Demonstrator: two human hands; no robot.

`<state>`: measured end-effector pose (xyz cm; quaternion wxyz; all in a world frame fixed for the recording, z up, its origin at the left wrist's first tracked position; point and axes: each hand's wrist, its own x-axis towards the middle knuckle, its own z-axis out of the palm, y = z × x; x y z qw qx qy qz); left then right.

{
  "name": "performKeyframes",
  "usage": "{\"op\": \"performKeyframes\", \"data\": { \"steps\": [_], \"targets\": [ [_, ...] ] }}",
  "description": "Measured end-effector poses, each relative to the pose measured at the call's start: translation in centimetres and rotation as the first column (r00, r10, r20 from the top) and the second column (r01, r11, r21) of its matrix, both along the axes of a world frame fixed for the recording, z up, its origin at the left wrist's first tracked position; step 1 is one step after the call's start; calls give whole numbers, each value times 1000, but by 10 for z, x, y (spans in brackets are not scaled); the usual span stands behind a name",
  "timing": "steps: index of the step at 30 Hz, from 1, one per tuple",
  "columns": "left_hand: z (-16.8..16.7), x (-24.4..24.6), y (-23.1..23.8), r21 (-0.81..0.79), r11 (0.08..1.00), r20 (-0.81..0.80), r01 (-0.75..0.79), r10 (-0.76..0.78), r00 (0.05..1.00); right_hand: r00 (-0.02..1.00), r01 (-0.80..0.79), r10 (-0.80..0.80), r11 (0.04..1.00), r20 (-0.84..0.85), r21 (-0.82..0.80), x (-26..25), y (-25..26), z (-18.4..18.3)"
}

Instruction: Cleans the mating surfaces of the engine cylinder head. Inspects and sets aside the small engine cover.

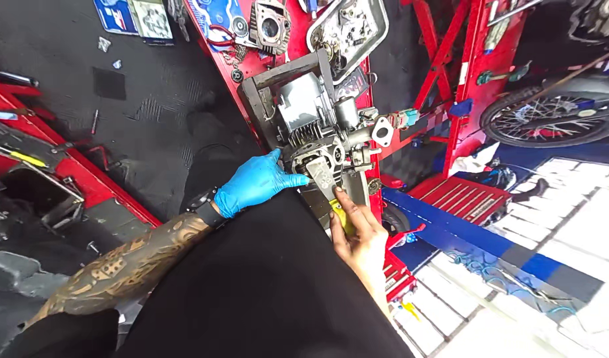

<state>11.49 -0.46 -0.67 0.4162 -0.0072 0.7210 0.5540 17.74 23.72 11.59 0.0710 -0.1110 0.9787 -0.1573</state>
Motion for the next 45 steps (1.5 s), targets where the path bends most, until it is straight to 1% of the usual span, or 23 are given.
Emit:
{"op": "performKeyframes", "data": {
  "steps": [3, 5, 8, 11, 14, 19, 24, 30, 33, 38, 45],
  "targets": [
    [3, 0, 3, -85, 996, -49, 16, -21, 999, 1000, -1, 2, 1000, -9, 12, 0, -1, -4],
    [7, 1, 6, -147, 989, -58, -30, 22, 998, 1000, -1, 2, 1000, -26, 25, 0, -1, -6],
    [11, 3, 8, -183, 980, -82, -83, 69, 994, 999, 1, 1, 999, -34, 34, 2, -2, -6],
    [13, 2, 9, -199, 977, -106, -77, 57, 993, 999, -1, 2, 1000, -35, 23, 2, -1, -7],
    [15, 0, 11, -229, 973, -133, -36, 5, 991, 1000, 3, -2, 1000, -29, 26, 1, -1, -9],
    [15, -5, 10, -223, 975, -169, -18, -20, 985, 1000, 9, -10, 999, 23, 48, -2, -6, -3],
    [19, -12, 11, -268, 963, -176, 13, -63, 982, 999, -8, 2, 990, 47, 139, -4, -14, 7],
    [13, -6, 13, -224, 972, -237, -67, 12, 971, 998, -8, -9, 969, 66, 246, -3, -23, 11],
    [12, -6, 13, -206, 975, -218, -88, 42, 975, 997, -11, -12, 952, 73, 305, -5, -29, 14],
    [11, -6, 14, -201, 976, -251, -79, 26, 968, 997, -36, 6, 911, 75, 411, -10, -39, 21],
    [12, -9, 13, -201, 978, -220, -50, 5, 976, 995, -75, 31, 879, 100, 471, -21, -46, 32]
  ]
}}
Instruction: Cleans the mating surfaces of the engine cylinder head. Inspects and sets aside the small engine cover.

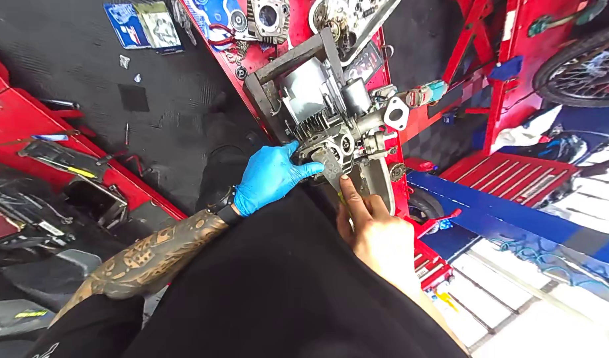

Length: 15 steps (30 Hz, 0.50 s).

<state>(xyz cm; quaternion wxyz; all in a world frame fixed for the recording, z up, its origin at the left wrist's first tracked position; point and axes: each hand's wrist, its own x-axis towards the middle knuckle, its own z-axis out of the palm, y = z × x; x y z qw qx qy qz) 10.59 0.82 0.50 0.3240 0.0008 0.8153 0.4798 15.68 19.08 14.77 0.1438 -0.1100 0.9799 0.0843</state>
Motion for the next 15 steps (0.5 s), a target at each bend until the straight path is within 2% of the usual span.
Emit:
{"op": "performKeyframes", "data": {
  "steps": [5, 9, 15],
  "targets": [
    [-1, -1, 0, -17, 1000, 10, 24, -24, 1000, 1000, 9, -10, 1000, -15, -14, -1, 6, -4],
    [-1, -1, 0, -25, 999, 5, 30, -30, 1000, 999, 33, -35, 995, -24, -89, 4, 10, -13],
    [2, -3, -1, 29, 1000, 27, 11, -11, 1000, 997, 65, -68, 993, -29, -97, 12, 2, -17]
  ]
}}
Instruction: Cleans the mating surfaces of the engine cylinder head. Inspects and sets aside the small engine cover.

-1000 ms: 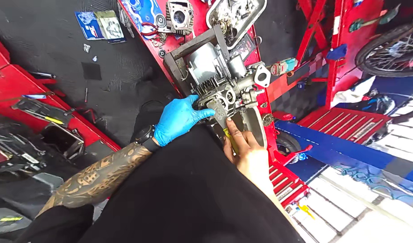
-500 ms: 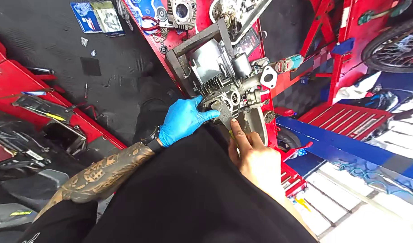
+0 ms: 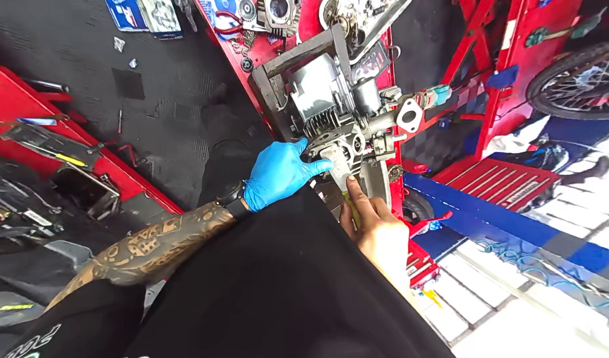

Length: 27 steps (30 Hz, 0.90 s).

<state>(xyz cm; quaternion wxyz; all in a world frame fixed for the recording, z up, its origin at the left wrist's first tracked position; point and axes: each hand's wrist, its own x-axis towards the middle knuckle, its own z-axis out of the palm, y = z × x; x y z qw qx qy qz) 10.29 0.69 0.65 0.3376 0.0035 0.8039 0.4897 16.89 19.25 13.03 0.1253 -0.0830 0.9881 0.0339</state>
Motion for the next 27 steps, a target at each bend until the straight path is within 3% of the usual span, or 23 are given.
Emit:
{"op": "performKeyframes", "data": {
  "steps": [11, 19, 27],
  "targets": [
    [-6, 10, 1, 9, 999, -55, -43, 43, 998, 996, 8, -17, 995, -92, -103, 12, -3, -9],
    [-14, 6, -15, 218, 973, 30, -69, 64, 997, 992, 54, -75, 978, -99, -201, 12, 8, -14],
    [-13, -4, -26, 250, 967, -28, 47, -41, 999, 981, 89, -134, 953, -138, -289, 24, 14, -31]
  ]
}}
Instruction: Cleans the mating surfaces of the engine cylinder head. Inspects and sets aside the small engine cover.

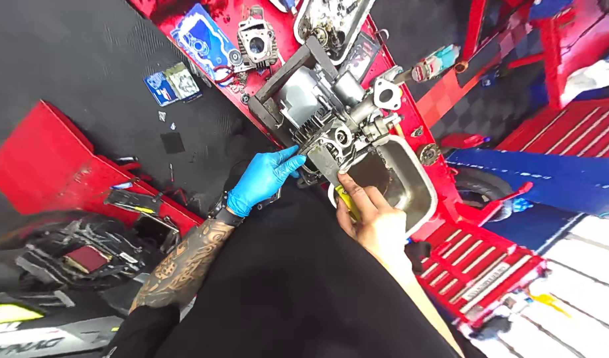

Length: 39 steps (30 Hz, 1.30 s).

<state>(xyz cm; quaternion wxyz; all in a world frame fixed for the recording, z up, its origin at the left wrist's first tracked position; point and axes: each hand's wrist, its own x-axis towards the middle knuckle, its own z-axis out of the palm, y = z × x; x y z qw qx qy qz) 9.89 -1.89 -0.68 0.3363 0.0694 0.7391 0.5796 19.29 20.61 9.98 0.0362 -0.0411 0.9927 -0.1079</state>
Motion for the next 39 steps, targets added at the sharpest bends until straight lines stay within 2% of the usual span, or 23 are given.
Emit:
{"op": "performKeyframes", "data": {
  "steps": [6, 11, 14, 18, 23, 27, 32, 35, 39],
  "targets": [
    [2, -26, -23, -103, 987, -91, 120, -130, 987, 988, 156, -157, 974, 8, -165, 37, -2, -2],
    [30, -79, -23, -166, 955, -242, 244, -280, 929, 943, 316, -332, 918, -29, -240, 72, -36, -11],
    [53, -106, -17, -216, 914, -312, 343, -398, 863, 887, 452, -462, 865, 6, -220, 85, -72, -19],
    [71, -141, 2, -358, 811, -398, 463, -581, 711, 804, 591, -592, 783, 57, -195, 93, -124, -27],
    [94, -167, 36, -530, 646, -484, 549, -762, 430, 673, 734, -735, 652, 78, -191, 106, -174, -37],
    [101, -166, 64, -658, 533, -502, 532, -837, 217, 601, 789, -799, 589, 19, -174, 112, -180, -40],
    [103, -155, 94, -820, 376, -390, 431, -919, 60, 612, 772, -786, 617, -82, -153, 108, -156, -31],
    [107, -146, 105, -900, 282, -285, 333, -958, 40, 664, 726, -740, 672, -107, -148, 104, -139, -25],
    [104, -145, 115, -930, 253, -244, 265, -967, 70, 715, 671, -688, 725, -122, -155, 99, -116, -37]
  ]
}}
